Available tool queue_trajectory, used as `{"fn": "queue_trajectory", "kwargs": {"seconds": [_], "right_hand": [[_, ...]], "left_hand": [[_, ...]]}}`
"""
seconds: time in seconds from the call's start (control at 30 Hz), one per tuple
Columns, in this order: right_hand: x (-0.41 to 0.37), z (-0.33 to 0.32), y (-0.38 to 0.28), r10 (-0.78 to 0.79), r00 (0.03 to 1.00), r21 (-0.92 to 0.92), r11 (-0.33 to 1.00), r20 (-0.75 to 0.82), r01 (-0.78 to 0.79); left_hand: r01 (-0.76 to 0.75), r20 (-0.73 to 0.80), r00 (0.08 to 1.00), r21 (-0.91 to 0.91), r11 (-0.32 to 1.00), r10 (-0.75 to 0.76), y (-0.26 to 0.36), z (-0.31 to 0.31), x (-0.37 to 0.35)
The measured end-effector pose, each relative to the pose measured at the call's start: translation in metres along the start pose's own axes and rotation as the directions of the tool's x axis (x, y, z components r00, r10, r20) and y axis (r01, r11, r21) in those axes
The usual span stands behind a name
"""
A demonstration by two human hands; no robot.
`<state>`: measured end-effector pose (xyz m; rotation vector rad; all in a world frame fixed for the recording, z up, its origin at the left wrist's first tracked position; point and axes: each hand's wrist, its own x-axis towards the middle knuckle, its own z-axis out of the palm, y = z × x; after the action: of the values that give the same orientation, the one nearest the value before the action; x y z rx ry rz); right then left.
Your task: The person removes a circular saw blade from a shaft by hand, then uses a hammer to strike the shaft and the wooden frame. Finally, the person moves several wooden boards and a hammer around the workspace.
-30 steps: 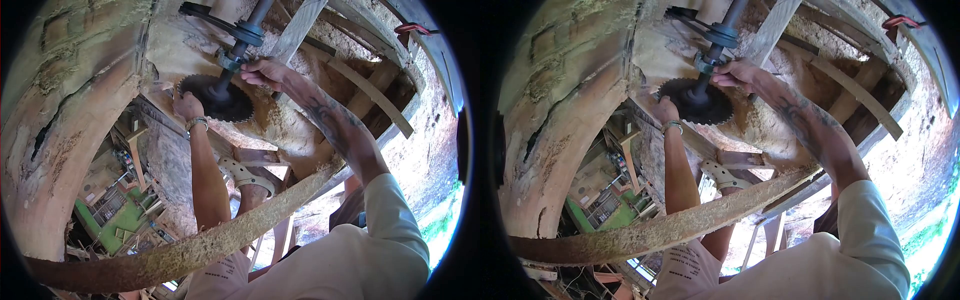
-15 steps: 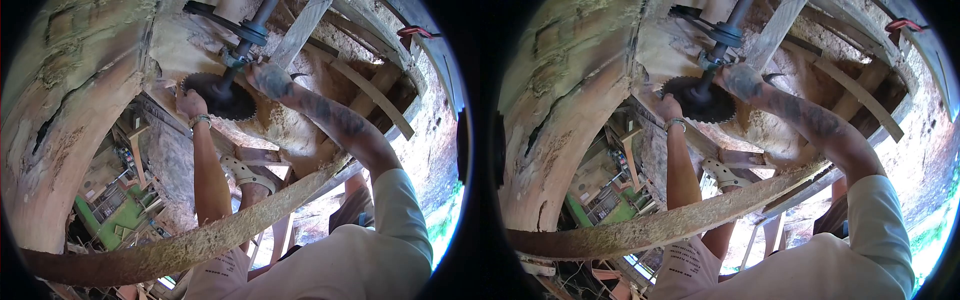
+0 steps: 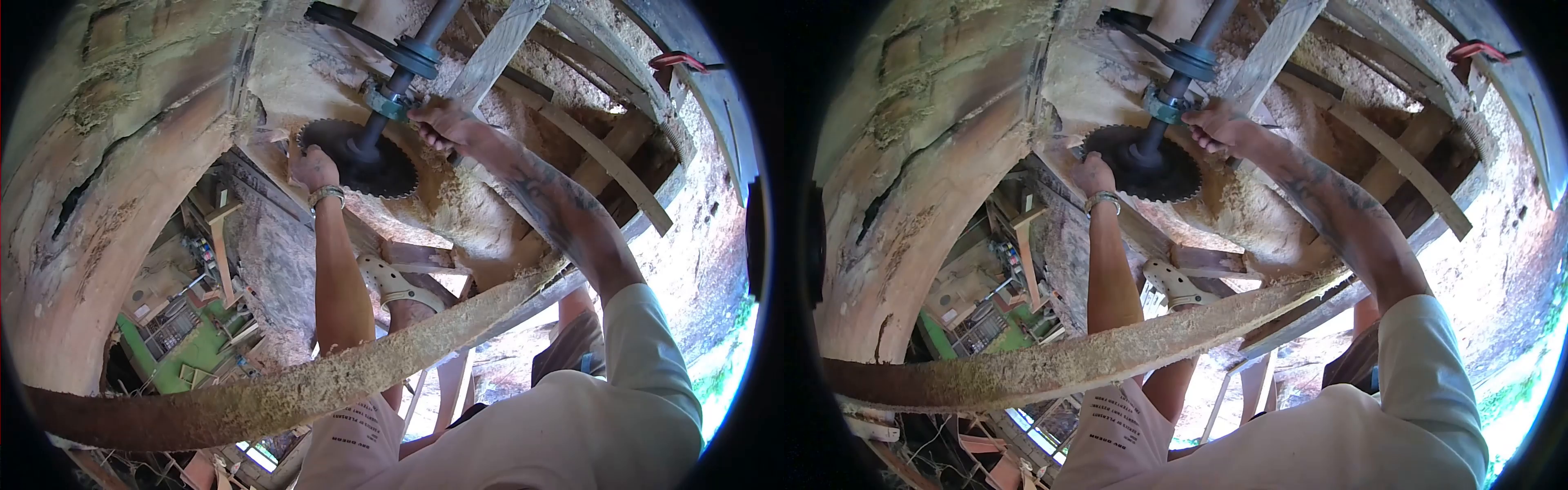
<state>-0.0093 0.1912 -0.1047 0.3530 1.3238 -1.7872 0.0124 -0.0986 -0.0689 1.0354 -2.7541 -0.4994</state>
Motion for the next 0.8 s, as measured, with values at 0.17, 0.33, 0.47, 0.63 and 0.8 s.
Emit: {"fn": "queue_trajectory", "kwargs": {"seconds": [0.17, 0.33, 0.47, 0.63, 0.8], "right_hand": [[-0.005, 0.017, 0.004, -0.501, 0.865, -0.822, 0.485, 0.020, 0.300], [0.007, 0.019, 0.028, -0.828, 0.546, -0.792, 0.243, 0.132, 0.560], [-0.005, 0.023, 0.008, -0.048, 0.989, 0.320, 0.943, -0.143, 0.092], [0.008, 0.008, 0.009, -0.004, 0.989, 0.187, 0.982, 0.145, -0.023], [0.002, 0.015, 0.009, -0.413, 0.908, -0.738, 0.589, 0.074, 0.328]], "left_hand": [[-0.002, -0.014, 1.000, -0.001, 1.000, 0.002, 0.013, -0.007, -0.011], [0.005, -0.038, 0.999, 0.039, 0.999, -0.003, 0.019, -0.008, -0.010], [0.055, -0.023, 0.998, 0.020, 0.998, -0.055, 0.020, -0.010, -0.013], [-0.121, -0.139, 0.985, -0.140, 0.983, 0.102, -0.006, 0.007, 0.002], [-0.045, 0.003, 0.999, -0.025, 0.999, 0.045, -0.005, 0.000, 0.003]]}}
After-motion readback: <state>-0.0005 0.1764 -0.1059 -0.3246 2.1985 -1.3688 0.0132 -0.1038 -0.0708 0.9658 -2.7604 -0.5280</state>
